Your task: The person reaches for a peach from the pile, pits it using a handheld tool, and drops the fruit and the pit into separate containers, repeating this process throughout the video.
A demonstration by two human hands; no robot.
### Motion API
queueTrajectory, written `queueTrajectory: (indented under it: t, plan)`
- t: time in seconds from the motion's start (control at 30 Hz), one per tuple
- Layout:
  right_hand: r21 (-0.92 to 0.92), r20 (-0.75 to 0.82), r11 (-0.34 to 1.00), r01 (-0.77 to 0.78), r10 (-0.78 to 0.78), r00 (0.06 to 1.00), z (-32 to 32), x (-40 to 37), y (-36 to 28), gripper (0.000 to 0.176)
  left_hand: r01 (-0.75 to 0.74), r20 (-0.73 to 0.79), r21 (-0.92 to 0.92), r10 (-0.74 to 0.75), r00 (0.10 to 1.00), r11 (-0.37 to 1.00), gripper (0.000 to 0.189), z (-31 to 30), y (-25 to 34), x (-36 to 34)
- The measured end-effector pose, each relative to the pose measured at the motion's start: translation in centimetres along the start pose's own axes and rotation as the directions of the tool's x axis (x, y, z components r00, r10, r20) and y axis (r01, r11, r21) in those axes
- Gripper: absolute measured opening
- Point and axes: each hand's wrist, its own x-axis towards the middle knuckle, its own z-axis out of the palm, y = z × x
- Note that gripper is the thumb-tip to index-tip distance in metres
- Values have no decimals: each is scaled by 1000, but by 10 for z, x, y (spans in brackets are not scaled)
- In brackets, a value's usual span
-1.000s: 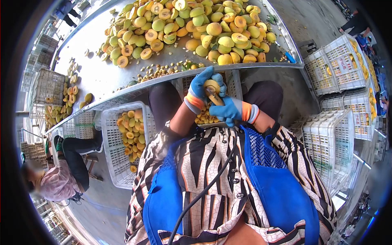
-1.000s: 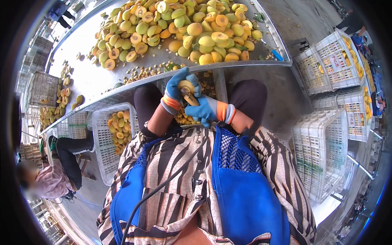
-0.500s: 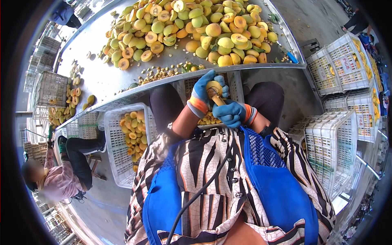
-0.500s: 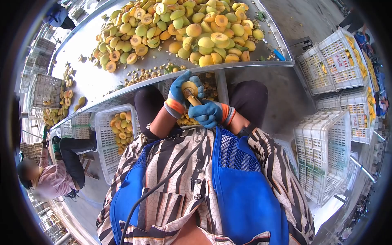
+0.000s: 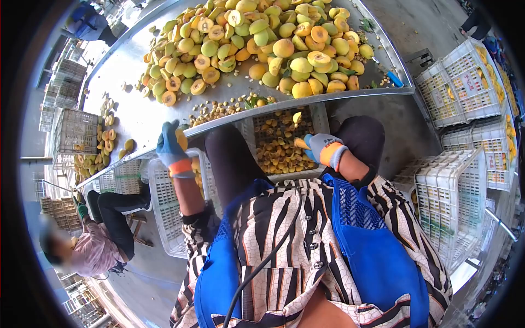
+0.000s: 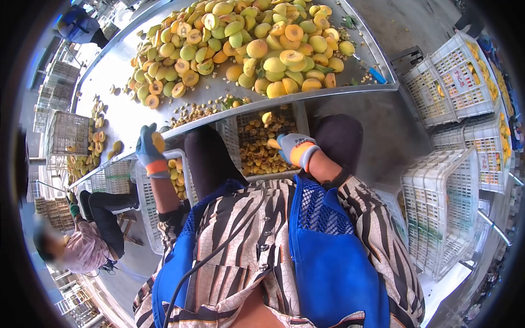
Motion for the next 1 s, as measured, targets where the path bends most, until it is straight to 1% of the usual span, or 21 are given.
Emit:
queueTrajectory:
  t: [0.03, 0.1, 0.17, 0.23, 0.3, 0.37, 0.43, 0.5, 0.53, 0.57, 0.63, 0.67, 0.7, 0.77, 0.8, 0.83, 0.87, 0.9, 0.93, 0.97, 1.0]
  plan:
    - [3, -15, 1000, 4, -4, 1000, -1, 2, -2, 30, -123, 8, 203, 124, 992, 971, 30, -18, -12, 15]
    - [94, -100, 994, -56, 66, 993, -3, 2, -7, 30, -170, -71, 290, 198, 978, 942, 29, -27, -20, 24]
    - [121, -107, 991, -53, 66, 992, 5, 10, -8, 31, -202, 3, 197, 206, 979, 959, 34, -3, -20, 15]
    - [192, -110, 981, 16, 6, 994, 23, 26, -1, 33, -227, 208, 229, 180, 961, 947, 35, 44, -10, 3]
    - [153, -130, 987, 40, -20, 991, 39, 38, 8, 36, -536, 469, 283, 373, 801, 795, 34, 93, -39, 18]
    - [163, -28, 986, -21, 26, 999, 39, 40, 9, 37, -743, 638, 325, 444, 629, 585, 37, 150, -28, 10]
    - [158, -54, 987, -23, 32, 998, 44, 42, 15, 38, -792, 751, 284, 389, 534, 540, 40, 195, -52, 15]
    - [212, -76, 977, -30, 47, 996, 41, 42, 17, 38, -864, 830, 288, 342, 440, 412, 42, 223, -81, 26]
    - [215, -84, 976, -38, 58, 995, 38, 41, 17, 38, -873, 848, 367, 271, 456, 321, 45, 235, -95, 31]
    - [218, -92, 975, -47, 69, 993, 35, 40, 16, 38, -877, 852, 356, 273, 446, 323, 45, 243, -107, 40]
    - [231, -122, 971, -70, 100, 988, 35, 41, 17, 38, -827, 887, 397, 64, 456, 397, 45, 247, -109, 51]
    - [234, -121, 970, -70, 100, 988, 35, 40, 17, 38, -879, 897, 366, 135, 421, 308, 41, 244, -111, 53]
    - [267, -153, 962, -51, 95, 984, 35, 39, 17, 38, -878, 897, 368, 131, 421, 306, 41, 238, -105, 52]
    - [321, -223, 947, -5, 81, 971, 32, 37, 15, 37, -745, 842, 476, 3, 539, 468, 38, 225, -90, 49]
    - [343, -273, 939, 10, 90, 958, 31, 35, 12, 34, -712, 824, 444, 64, 563, 544, 36, 214, -79, 43]
    - [339, -279, 941, 13, 87, 956, 26, 32, 9, 34, -715, 823, 442, 72, 563, 542, 36, 204, -82, 44]
    - [427, -317, 904, -1, 151, 936, 21, 30, 5, 33, -174, 711, 269, -74, 699, 947, 33, 193, -89, 47]
    - [514, -344, 857, -9, 216, 914, 21, 29, 1, 32, 438, 649, -63, -297, 701, 897, 30, 181, -86, 44]
    - [493, -458, 868, 66, 194, 868, 24, 28, -1, 31, 437, 654, -53, -299, 694, 898, 27, 168, -85, 37]
    - [489, -453, 870, 66, 189, 871, 24, 30, -4, 31, 360, 571, 117, -360, 738, 926, 27, 164, -81, 28]
    - [502, -419, 864, 39, 204, 885, 23, 34, -7, 31, 224, 580, 168, -280, 765, 960, 28, 162, -84, 23]
